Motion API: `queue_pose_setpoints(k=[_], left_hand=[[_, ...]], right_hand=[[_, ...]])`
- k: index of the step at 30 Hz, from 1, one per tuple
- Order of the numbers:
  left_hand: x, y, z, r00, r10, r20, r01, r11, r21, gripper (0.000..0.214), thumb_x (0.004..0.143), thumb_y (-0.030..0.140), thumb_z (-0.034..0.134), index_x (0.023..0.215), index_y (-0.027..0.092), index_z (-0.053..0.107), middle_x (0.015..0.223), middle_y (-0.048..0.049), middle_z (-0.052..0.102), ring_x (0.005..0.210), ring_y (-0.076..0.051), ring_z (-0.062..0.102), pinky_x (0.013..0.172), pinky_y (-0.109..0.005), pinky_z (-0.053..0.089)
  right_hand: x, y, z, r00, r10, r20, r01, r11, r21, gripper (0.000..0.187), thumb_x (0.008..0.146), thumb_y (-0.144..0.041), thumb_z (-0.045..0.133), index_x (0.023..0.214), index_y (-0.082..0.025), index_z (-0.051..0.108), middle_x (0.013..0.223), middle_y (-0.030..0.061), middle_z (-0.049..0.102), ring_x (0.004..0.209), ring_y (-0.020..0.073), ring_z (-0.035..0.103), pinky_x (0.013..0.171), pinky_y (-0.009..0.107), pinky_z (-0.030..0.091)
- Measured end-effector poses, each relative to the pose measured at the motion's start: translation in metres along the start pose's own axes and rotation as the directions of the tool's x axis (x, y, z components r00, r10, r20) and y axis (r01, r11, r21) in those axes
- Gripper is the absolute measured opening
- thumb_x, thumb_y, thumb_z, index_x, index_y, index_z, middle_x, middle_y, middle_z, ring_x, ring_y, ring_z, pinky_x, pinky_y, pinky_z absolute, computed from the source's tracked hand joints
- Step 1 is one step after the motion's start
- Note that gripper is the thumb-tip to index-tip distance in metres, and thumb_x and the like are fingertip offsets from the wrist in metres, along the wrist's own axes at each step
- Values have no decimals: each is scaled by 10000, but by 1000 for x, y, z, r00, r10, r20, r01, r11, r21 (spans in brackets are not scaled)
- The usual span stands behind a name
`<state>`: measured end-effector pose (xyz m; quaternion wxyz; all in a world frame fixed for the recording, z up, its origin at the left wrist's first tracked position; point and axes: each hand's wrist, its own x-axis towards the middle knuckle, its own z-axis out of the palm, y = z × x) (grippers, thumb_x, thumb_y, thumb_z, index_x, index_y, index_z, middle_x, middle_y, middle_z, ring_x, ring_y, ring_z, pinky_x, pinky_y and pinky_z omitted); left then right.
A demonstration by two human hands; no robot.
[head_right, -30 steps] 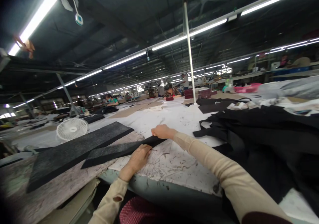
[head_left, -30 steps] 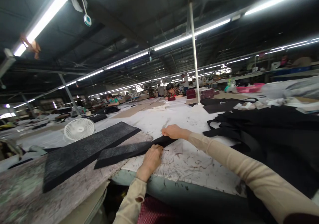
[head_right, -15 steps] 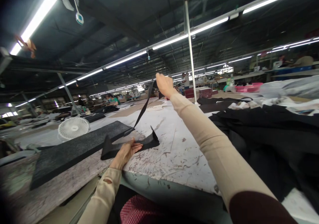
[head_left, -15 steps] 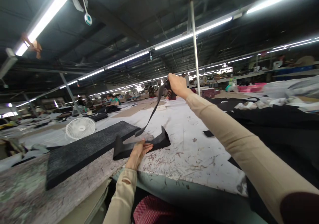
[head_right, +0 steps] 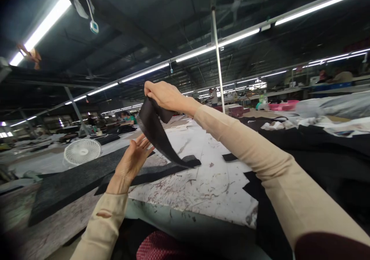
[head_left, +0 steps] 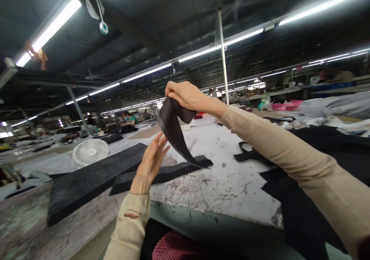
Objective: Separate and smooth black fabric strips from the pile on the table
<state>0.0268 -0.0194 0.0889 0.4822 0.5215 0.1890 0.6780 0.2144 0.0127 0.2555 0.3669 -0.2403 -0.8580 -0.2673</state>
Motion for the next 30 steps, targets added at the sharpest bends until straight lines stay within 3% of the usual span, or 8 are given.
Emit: queue_pose_setpoints(k=[5,9,11,13,16,22,27,30], left_hand=[[-34,42,31,990,-133,37,127,983,129,337,650,210,774,951,112,656,670,-15,657,618,-156,636,701,-336,556],[-78,65,3,974,-222,54,209,962,174,321,662,194,752,970,160,668,551,35,555,468,-86,514,489,-221,481],[-104,64,-20,923,-382,45,358,895,266,233,676,237,752,893,190,684,516,25,555,456,-98,520,461,-210,450],[-125,53,-42,805,-592,30,539,752,379,283,618,287,796,874,212,701,601,-12,637,521,-153,589,496,-261,486],[-140,32,-60,734,-679,5,593,645,482,433,583,442,803,951,233,707,782,-50,706,720,-239,654,688,-383,540],[-111,-1,-19,824,-566,-25,513,726,458,572,789,593,570,1097,117,651,991,-146,708,947,-246,651,920,-391,482],[-93,-27,33,867,-476,-145,494,783,378,494,729,548,669,1026,154,677,1082,-105,690,988,-214,633,826,-285,510],[-89,-35,47,871,-478,-111,489,826,280,453,704,506,710,980,148,682,997,-93,704,870,-186,653,718,-247,517]], right_hand=[[-11,-8,-18,994,-107,-34,109,992,62,247,942,-242,351,1052,-191,567,934,18,626,836,131,559,777,285,378],[-53,-16,-23,959,-244,145,212,956,205,228,891,-308,507,1050,-168,590,880,9,628,779,112,546,736,269,394],[-84,-26,-18,915,-309,261,237,932,274,202,872,-268,564,1038,-156,593,880,8,626,776,115,548,704,266,395],[-116,-39,-7,864,-370,341,286,919,273,123,888,-170,540,998,-169,594,903,8,619,775,109,540,665,254,379],[-155,-58,15,843,-420,337,411,906,102,179,909,-49,433,898,-168,566,883,19,579,736,108,492,620,266,342],[-183,-86,40,827,-560,43,562,826,-37,204,928,-118,426,767,-186,533,768,0,532,683,131,426,565,299,273],[-190,-95,34,815,-577,-54,576,817,-32,206,886,-116,484,703,-187,548,719,-7,527,681,131,428,582,309,289],[-192,-94,29,833,-553,-22,553,833,-28,231,891,-112,458,695,-194,550,707,-4,524,657,124,424,600,309,307]])
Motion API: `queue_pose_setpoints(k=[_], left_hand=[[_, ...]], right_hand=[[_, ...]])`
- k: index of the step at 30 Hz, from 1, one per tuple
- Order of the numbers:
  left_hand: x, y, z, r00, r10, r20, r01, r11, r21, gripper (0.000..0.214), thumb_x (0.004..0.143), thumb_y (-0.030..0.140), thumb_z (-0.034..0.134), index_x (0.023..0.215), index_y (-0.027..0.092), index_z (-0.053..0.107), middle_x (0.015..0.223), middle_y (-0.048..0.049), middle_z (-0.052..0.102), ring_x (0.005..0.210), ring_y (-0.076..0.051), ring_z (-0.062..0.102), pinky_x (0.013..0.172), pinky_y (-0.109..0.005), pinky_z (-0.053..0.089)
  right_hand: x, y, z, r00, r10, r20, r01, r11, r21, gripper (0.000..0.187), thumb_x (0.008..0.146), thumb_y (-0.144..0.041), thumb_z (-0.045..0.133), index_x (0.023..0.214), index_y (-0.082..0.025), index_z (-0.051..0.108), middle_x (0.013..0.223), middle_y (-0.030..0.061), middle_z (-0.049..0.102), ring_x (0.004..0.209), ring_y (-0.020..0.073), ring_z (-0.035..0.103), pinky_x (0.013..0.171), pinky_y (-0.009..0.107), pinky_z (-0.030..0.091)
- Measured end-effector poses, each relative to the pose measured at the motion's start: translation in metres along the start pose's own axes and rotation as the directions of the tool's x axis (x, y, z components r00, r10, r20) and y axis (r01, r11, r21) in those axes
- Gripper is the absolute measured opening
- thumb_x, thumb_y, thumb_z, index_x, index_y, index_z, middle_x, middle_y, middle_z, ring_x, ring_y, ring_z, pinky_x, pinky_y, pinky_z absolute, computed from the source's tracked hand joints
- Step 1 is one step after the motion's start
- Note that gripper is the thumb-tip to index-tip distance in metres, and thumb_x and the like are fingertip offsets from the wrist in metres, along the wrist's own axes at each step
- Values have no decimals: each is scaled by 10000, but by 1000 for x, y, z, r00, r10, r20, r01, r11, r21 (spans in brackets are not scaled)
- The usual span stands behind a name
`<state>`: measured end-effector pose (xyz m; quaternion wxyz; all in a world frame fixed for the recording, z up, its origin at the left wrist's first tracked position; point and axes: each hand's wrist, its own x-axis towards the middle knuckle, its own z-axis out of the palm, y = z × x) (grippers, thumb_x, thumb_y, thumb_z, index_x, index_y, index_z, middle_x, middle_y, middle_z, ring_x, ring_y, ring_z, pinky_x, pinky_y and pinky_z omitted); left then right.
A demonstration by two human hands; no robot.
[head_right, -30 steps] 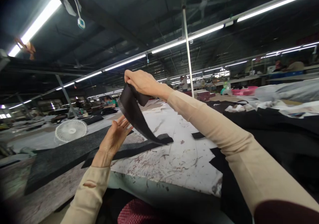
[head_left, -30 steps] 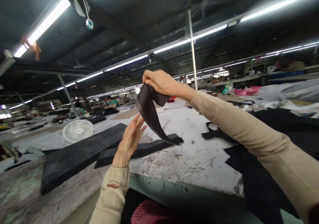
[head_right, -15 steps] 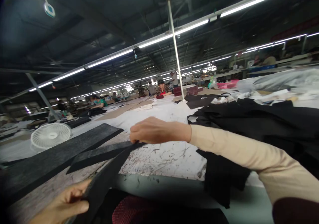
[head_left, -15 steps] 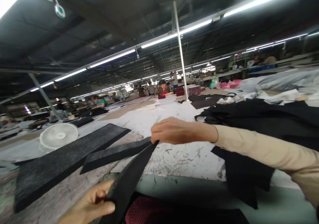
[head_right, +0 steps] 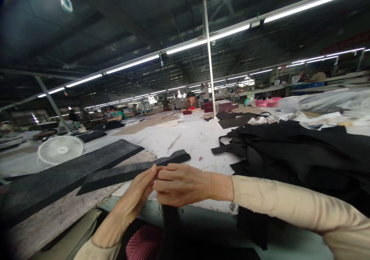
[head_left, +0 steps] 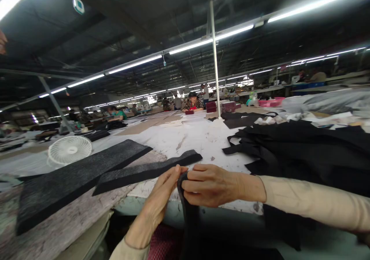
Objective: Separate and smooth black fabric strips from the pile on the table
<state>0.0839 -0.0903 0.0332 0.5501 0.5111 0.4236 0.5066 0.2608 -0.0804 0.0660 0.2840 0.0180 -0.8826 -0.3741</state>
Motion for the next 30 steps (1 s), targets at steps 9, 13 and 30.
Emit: queue_pose_setpoints(k=[9,13,30], left_hand=[[-32,47,-22,986,107,-131,-111,994,-20,461,584,282,822,1000,190,647,855,-16,704,674,-136,657,595,-196,513],[-46,73,-33,987,145,-69,-130,974,188,514,606,310,801,1083,223,632,916,-31,703,701,-176,669,570,-218,518],[69,-35,37,982,101,158,-188,559,808,256,787,282,571,939,175,748,822,-22,726,806,-182,637,725,-260,437]], right_hand=[[-4,4,-21,937,346,-40,-291,841,456,222,908,-313,553,1096,-195,544,1129,87,584,1007,153,527,855,314,430],[-5,12,-16,712,659,242,-539,293,789,509,848,-405,618,1271,-183,443,1221,134,522,1060,185,543,876,349,474],[-118,52,62,337,510,792,-874,-143,464,418,693,-153,654,1103,-134,573,734,-24,584,523,61,501,501,196,417]])
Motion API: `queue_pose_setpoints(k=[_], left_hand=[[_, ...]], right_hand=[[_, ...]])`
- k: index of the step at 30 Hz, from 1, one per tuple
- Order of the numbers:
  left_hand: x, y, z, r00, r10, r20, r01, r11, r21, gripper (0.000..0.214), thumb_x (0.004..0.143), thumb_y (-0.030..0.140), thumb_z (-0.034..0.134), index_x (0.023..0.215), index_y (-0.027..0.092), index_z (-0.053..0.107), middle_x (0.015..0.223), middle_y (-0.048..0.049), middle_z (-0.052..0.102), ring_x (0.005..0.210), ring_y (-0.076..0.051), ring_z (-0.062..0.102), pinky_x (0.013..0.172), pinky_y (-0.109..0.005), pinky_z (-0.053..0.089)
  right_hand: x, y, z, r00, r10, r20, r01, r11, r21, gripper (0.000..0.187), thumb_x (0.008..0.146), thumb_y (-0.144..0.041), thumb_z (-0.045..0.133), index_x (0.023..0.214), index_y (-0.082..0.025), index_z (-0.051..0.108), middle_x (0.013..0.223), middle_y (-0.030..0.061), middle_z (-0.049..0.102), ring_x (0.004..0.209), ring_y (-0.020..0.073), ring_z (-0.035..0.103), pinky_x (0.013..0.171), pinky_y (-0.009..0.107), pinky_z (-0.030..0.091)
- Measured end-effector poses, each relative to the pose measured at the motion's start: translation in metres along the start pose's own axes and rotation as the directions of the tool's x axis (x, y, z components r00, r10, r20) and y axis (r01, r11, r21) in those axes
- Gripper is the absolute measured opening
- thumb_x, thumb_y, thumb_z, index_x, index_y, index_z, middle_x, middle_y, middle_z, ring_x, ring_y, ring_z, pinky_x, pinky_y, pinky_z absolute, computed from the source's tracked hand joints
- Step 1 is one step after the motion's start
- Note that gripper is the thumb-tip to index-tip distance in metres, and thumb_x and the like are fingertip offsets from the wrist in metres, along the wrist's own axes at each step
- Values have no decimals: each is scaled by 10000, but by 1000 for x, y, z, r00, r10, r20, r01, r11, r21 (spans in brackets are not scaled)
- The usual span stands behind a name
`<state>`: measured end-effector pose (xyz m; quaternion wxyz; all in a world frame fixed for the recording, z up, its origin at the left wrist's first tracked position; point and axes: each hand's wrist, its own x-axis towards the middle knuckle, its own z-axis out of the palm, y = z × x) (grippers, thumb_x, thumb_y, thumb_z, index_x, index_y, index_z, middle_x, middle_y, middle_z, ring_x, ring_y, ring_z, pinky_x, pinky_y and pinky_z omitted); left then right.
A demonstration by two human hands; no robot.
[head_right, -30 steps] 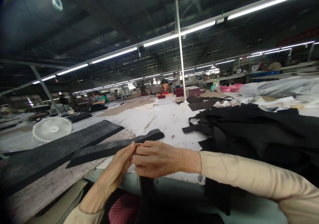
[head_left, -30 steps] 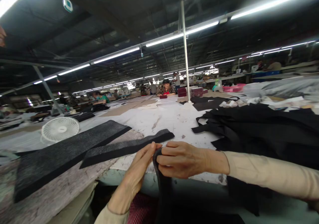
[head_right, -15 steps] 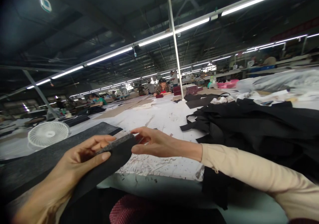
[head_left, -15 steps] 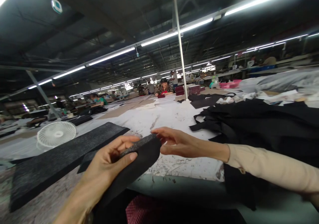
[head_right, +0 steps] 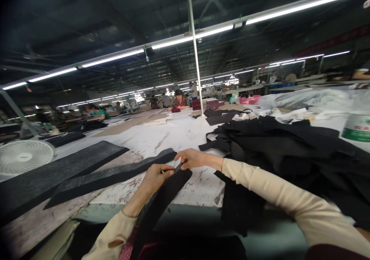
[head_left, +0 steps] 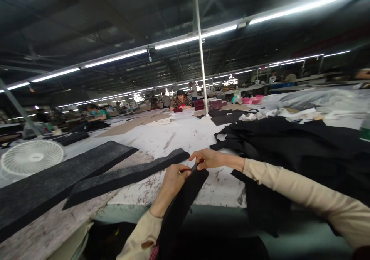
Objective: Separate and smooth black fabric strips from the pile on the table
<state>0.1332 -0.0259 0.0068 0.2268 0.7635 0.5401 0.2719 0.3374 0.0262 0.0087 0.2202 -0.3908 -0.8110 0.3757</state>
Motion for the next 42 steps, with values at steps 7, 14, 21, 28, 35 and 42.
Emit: queue_pose_setpoints(k=[7,14,21,28,35,42], left_hand=[[11,13,27,1000,-20,-9,22,963,269,292,812,158,541,1057,165,699,1002,-95,688,983,-227,604,839,-311,415],[13,19,27,995,51,84,-83,895,438,280,853,156,479,1026,240,684,1032,-63,634,1023,-207,584,797,-280,413],[22,17,28,988,79,133,-136,854,502,283,861,173,468,1041,243,674,1015,-61,631,1042,-202,576,789,-270,406],[24,15,28,985,96,147,-159,840,518,275,858,171,471,1018,245,683,994,-57,634,1024,-196,583,787,-262,403],[22,15,29,986,100,134,-157,828,539,296,872,187,456,1076,249,662,1017,-54,627,1030,-196,581,775,-266,408],[24,19,30,977,137,164,-208,785,583,313,905,176,392,1073,256,643,1066,-54,597,991,-179,590,724,-260,416]], right_hand=[[1,29,-19,996,-49,-69,25,951,-310,336,709,-80,596,1037,-119,658,800,33,664,662,112,590,634,213,456],[-3,27,-28,971,-240,6,209,831,-516,287,824,-82,493,1043,-107,677,887,78,678,732,130,614,682,216,441],[0,28,-22,918,-377,123,359,659,-660,236,829,-74,494,974,-135,670,901,65,637,743,129,570,679,225,414],[-4,19,-21,920,-366,137,343,588,-733,184,842,-88,489,914,-145,648,861,51,614,717,128,544,642,233,381],[-3,19,-15,935,-325,138,292,492,-820,130,852,-114,506,898,-143,624,871,53,607,721,135,544,619,250,362],[0,31,-13,915,-349,203,294,230,-928,163,933,-142,429,949,-158,591,934,72,576,854,168,538,589,264,356]])
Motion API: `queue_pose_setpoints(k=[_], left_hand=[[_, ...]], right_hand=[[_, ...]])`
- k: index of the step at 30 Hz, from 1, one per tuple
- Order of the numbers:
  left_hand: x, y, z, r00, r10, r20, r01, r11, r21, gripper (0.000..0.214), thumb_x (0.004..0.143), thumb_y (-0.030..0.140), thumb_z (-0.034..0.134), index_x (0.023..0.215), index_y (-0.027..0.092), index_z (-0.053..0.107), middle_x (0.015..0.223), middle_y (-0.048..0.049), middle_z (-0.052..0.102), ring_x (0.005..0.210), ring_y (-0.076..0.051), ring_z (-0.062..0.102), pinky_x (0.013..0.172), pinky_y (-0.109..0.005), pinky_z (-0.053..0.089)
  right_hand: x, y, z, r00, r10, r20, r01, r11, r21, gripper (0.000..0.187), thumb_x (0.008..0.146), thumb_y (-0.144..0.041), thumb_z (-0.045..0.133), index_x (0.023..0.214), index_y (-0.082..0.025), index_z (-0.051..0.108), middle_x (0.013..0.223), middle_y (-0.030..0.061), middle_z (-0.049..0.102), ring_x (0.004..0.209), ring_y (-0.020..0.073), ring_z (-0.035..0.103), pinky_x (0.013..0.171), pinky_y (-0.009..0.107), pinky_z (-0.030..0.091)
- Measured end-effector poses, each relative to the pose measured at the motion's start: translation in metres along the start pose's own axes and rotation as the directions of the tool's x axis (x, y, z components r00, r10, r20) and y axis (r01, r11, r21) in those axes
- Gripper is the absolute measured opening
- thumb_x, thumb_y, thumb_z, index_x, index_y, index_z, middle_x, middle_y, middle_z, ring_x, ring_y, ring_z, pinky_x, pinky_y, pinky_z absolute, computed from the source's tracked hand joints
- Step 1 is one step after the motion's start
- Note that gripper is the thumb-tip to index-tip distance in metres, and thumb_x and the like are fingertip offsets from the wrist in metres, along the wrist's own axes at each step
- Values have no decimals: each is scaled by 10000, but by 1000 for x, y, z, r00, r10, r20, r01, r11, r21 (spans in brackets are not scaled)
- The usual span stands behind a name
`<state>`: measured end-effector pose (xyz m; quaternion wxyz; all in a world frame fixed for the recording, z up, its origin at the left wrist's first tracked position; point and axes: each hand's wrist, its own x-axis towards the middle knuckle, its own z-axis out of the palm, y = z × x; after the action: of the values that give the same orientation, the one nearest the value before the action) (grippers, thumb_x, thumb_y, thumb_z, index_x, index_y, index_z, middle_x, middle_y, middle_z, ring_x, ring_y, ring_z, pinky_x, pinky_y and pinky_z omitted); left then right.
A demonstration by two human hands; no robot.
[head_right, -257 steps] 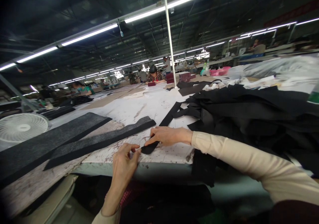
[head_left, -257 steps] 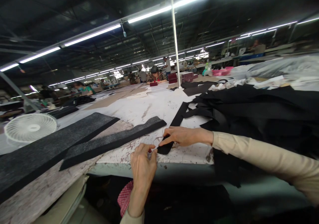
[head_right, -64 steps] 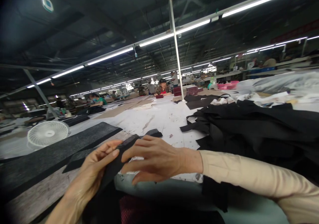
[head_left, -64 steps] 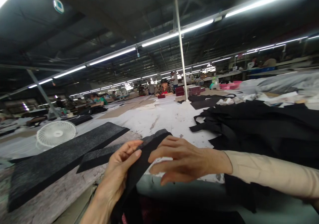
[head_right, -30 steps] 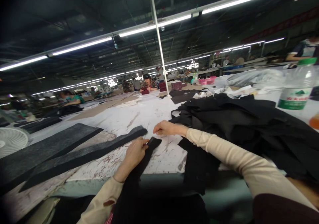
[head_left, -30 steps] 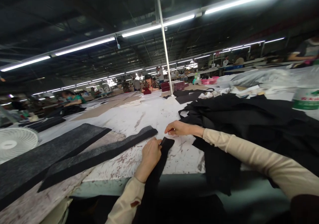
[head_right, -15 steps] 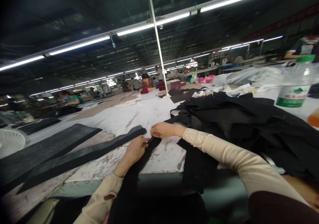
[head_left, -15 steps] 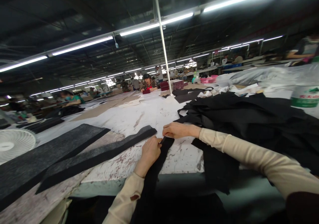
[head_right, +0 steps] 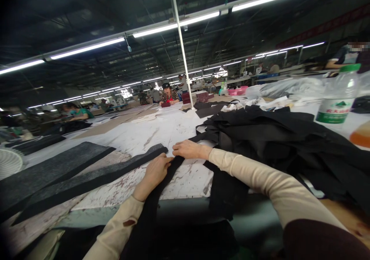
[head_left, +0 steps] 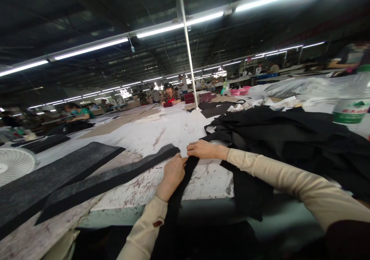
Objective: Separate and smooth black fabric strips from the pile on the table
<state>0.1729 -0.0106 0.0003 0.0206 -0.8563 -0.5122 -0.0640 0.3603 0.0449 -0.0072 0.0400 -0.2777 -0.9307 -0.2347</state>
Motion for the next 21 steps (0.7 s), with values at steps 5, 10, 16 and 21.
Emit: queue_pose_setpoints(k=[5,10,16,21], left_hand=[[7,4,1,1000,30,1,-30,998,46,344,911,135,337,1053,216,640,1096,-85,574,937,-189,615,746,-290,435],[15,10,1,1000,5,-5,-5,999,50,366,898,111,323,1020,196,657,1087,-93,583,937,-188,626,773,-289,448],[30,11,1,999,-41,4,42,999,-10,355,900,125,350,1086,192,645,1146,-106,597,1048,-211,599,851,-306,438],[19,-8,-7,996,-72,50,77,990,-121,264,867,224,512,1074,188,672,1034,-82,676,1021,-207,604,822,-275,436]], right_hand=[[-5,8,9,998,-65,-1,64,995,-81,204,950,-168,420,982,-152,621,982,102,600,920,197,520,685,296,410],[-2,17,4,983,179,-32,-174,978,120,244,885,-87,485,1027,-155,671,1040,96,644,943,200,584,806,308,433],[6,3,-6,966,247,75,-257,898,357,356,787,8,476,1054,-120,672,1024,111,667,880,178,630,793,265,454],[5,-3,-6,954,279,108,-299,891,341,348,808,-27,480,1080,-141,664,1028,107,657,862,180,628,785,275,460]])
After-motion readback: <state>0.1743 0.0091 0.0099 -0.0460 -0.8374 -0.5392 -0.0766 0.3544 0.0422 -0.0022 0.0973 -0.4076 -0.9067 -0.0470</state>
